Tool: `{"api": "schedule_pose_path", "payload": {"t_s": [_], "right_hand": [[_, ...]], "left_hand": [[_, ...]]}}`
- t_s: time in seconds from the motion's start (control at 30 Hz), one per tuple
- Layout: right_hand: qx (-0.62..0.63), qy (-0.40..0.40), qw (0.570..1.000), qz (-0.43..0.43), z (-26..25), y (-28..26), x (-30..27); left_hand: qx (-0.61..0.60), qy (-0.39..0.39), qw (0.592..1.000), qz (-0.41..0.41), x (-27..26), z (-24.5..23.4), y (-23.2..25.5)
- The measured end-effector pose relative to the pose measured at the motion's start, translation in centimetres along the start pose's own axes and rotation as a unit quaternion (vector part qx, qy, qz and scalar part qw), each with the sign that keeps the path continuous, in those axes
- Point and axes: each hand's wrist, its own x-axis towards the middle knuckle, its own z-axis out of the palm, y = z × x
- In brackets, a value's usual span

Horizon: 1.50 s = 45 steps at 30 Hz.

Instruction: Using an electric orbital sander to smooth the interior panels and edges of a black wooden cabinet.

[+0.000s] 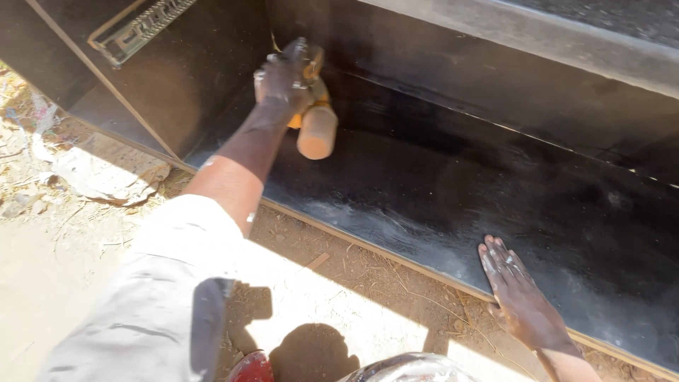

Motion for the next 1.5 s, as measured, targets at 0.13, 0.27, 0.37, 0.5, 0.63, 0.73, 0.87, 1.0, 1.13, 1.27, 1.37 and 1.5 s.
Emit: {"api": "schedule_pose_path", "payload": {"t_s": [0.13, 0.27, 0.37, 0.5, 0.63, 0.73, 0.87, 1.0, 1.13, 1.27, 1.37, 1.5], "right_hand": [[-0.003, -0.01, 1.0, -0.01, 0.2, 0.4, -0.2], [0.021, -0.027, 0.999, -0.001, 0.4, 0.3, -0.5], [-0.015, -0.034, 0.999, 0.02, 0.8, 0.0, -0.8], [-0.028, 0.0, 0.982, 0.187, 0.9, -0.5, -2.3], [-0.003, -0.058, 0.953, 0.296, 0.0, -0.1, -4.0], [-0.086, -0.063, 0.947, 0.304, 2.7, 1.4, -7.0], [-0.104, -0.029, 0.958, 0.265, 3.6, 3.2, -10.1], [0.059, -0.041, 0.915, 0.397, 2.4, 5.3, -13.8], [0.037, 0.04, 0.918, 0.392, 2.8, 6.0, -15.0], [0.046, 0.007, 0.911, 0.411, 1.8, 4.5, -13.8], [-0.05, 0.012, 0.952, 0.302, 3.4, 3.3, -12.4], [-0.145, 0.059, 0.982, 0.103, 3.7, 0.3, -6.3]], "left_hand": [[-0.001, 0.019, 1.0, 0.02, 0.0, 0.5, -2.4], [-0.018, 0.018, 0.999, 0.023, -2.0, 0.8, 4.1], [0.019, -0.004, 0.995, 0.097, -4.3, 1.1, 11.2], [-0.026, -0.027, 0.991, 0.131, -8.4, 1.2, 20.4], [-0.012, -0.04, 0.983, 0.176, -13.1, 0.1, 27.6], [-0.025, 0.004, 0.987, 0.159, -15.4, 3.3, 34.1], [-0.05, 0.027, 0.977, 0.207, -18.3, 7.0, 41.8], [-0.007, -0.029, 0.978, 0.207, -22.5, 4.3, 44.5], [0.001, -0.055, 0.981, 0.187, -19.8, 4.2, 40.4], [0.052, 0.015, 0.991, 0.122, -15.4, 5.6, 32.3], [0.064, 0.0, 0.995, 0.08, -12.0, 5.4, 24.7], [0.051, -0.022, 0.998, 0.016, -8.6, 3.5, 14.2]]}}
